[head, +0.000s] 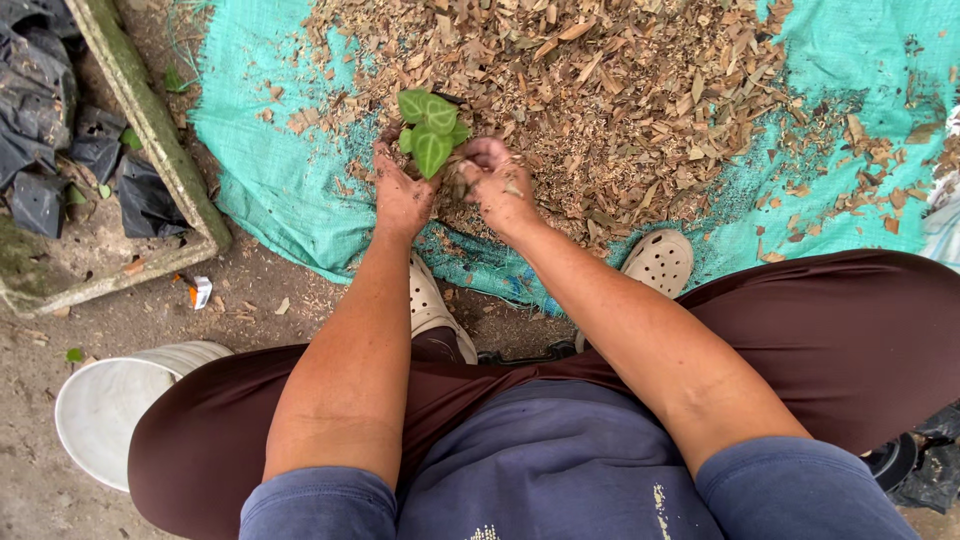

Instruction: The person sits on the ground and fills a black plastic grow bag with wood-chip potting medium from a pile on a tarp. They place a small seedling into the bag, add more medium around it, and press the medium down with their hands to secure the plant.

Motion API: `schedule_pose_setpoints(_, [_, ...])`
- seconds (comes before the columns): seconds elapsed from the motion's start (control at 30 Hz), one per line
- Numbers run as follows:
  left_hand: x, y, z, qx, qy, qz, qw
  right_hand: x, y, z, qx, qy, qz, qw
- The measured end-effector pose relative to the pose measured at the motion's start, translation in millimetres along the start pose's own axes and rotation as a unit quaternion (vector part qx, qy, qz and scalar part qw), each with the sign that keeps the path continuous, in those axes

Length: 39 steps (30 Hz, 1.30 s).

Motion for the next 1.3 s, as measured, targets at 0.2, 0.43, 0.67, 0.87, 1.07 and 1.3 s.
schedule_pose_setpoints(0.2, [29.8,-43.5,-7.8,-0.27,0.092,0.684,0.671,-19.0,-4.8,-6.7,-0.098,0.13,0.225,0.961])
schedule_pose_setpoints(0.43, [17.4,-62.3,-4.0,-0.261,-0.045,-0.035,0.964,-2.6,33.6,-45.4,0.088,0.058,0.152,0.983])
schedule_pose_setpoints(0.67, [31.9,-64.1,5.6,-0.271,-0.045,0.049,0.96,-23.7,0.1,-75.0,-0.014,0.056,0.163,0.985])
schedule_pose_setpoints(0.87, [26.7,-64.9,2.3,-0.216,-0.034,-0.003,0.976,-18.9,-37.5,-23.0,-0.304,0.05,0.443,0.842])
schedule_pose_setpoints(1.07, [31.1,-68.4,10.7,-0.343,-0.013,0.166,0.924,21.6,-13.6,11.9,-0.351,-0.09,0.575,0.733])
schedule_pose_setpoints(1.3, [7.6,-48.9,-2.9,-0.24,0.0,-0.008,0.971,28.6,1.1,-3.7,-0.278,-0.087,0.644,0.707])
Point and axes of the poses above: each hand's wrist, its own z-axis away from the middle knuckle, its own x-axis out of the palm, y = z × x, the point moved 8 cm from there along -z, towards the middle knuckle, and after that the axes turned 3 degrees about x, right-handed, at the moved point
